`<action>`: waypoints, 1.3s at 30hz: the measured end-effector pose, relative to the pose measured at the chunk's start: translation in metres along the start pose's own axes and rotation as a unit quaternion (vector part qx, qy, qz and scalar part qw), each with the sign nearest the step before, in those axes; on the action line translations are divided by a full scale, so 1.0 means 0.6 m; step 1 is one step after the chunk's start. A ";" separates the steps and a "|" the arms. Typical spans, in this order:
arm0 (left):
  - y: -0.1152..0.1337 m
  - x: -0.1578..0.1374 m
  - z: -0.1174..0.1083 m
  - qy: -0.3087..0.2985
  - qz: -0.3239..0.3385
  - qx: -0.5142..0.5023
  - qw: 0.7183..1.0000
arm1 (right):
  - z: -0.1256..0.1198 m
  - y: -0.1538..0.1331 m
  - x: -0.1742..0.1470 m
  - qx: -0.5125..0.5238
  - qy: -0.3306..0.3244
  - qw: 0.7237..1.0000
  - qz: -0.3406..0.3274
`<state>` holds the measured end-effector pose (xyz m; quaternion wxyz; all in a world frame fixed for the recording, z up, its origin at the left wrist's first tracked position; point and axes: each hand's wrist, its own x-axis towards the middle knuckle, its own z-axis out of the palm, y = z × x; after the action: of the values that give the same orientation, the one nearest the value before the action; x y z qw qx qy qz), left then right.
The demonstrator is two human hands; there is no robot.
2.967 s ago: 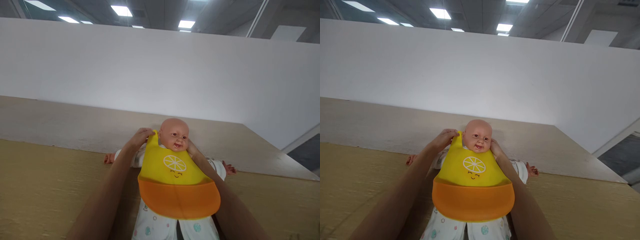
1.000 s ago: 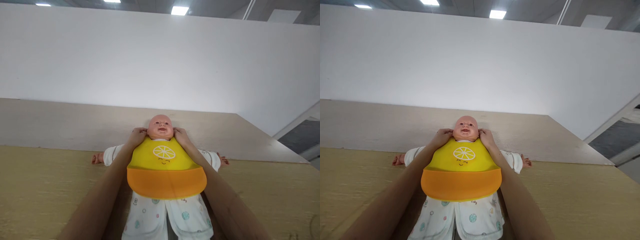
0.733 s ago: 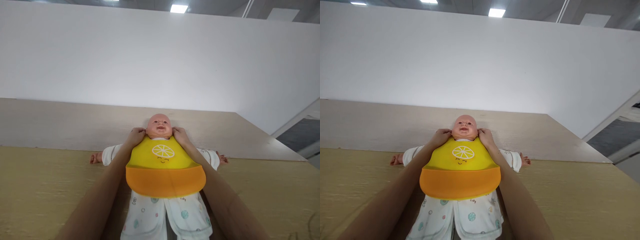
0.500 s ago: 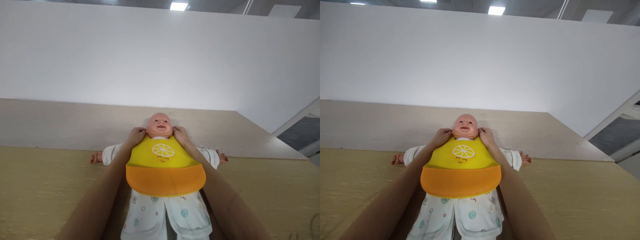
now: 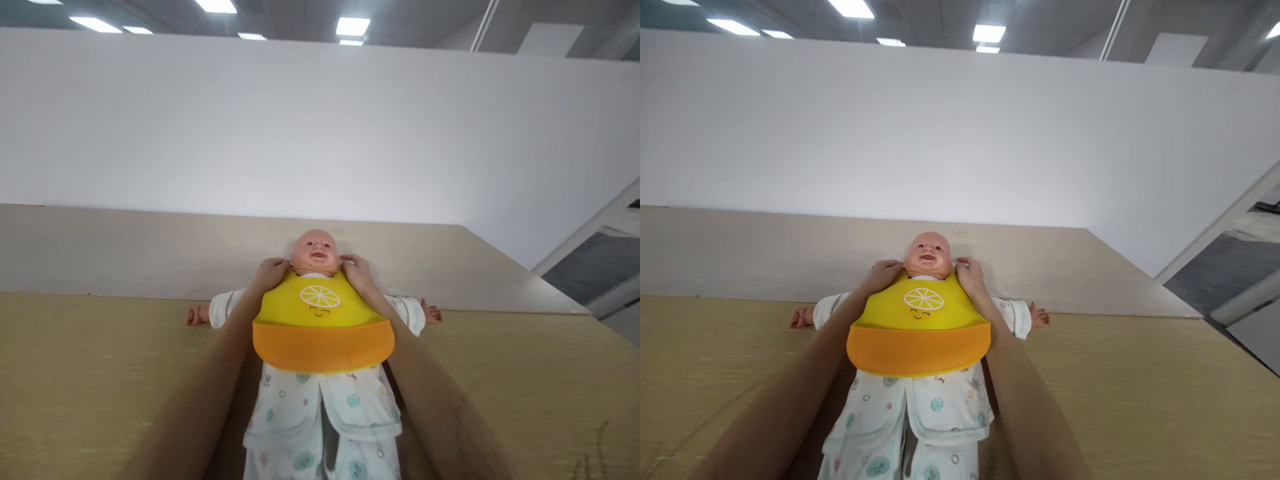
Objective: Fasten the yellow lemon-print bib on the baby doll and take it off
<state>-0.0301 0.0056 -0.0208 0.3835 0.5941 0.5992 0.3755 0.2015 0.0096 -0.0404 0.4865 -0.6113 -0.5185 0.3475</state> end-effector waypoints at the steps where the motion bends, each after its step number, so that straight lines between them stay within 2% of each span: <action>1: 0.003 -0.007 -0.002 0.000 -0.011 -0.017 1.000 | -0.005 -0.002 -0.010 0.012 -0.003 1.000 0.006; 6: 0.017 -0.076 -0.021 -0.019 -0.043 -0.123 0.991 | -0.045 -0.012 -0.079 0.113 -0.044 0.992 0.039; 10: 0.029 -0.143 -0.039 0.032 -0.050 -0.233 0.971 | -0.081 -0.016 -0.148 0.265 -0.076 0.958 0.080; 12: 0.034 -0.173 -0.043 0.042 -0.035 -0.275 0.960 | -0.096 -0.018 -0.179 0.295 -0.091 0.948 0.079; 19: 0.043 -0.242 -0.044 0.002 0.006 -0.257 0.966 | -0.104 -0.039 -0.237 0.327 -0.099 0.939 0.052; 23: 0.044 -0.237 -0.048 -0.007 0.014 -0.257 0.966 | -0.095 -0.055 -0.235 0.328 -0.103 0.938 0.047; 26: 0.047 -0.217 -0.050 -0.009 0.017 -0.296 0.955 | -0.090 -0.064 -0.221 0.331 -0.114 0.935 0.062; 31: 0.061 -0.178 -0.044 -0.086 -0.084 -0.351 0.929 | -0.083 -0.076 -0.185 0.329 -0.142 0.928 0.102; 36: 0.068 -0.135 -0.035 -0.065 -0.111 -0.406 0.905 | -0.068 -0.072 -0.146 0.364 -0.125 0.918 0.092; 39: 0.057 -0.120 -0.026 -0.045 -0.108 -0.399 0.910 | -0.059 -0.060 -0.134 0.382 -0.116 0.911 0.102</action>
<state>-0.0299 -0.0662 0.0179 0.6532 0.3401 0.4420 0.5121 0.2061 -0.0774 -0.0020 0.5815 -0.3835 -0.3336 0.6352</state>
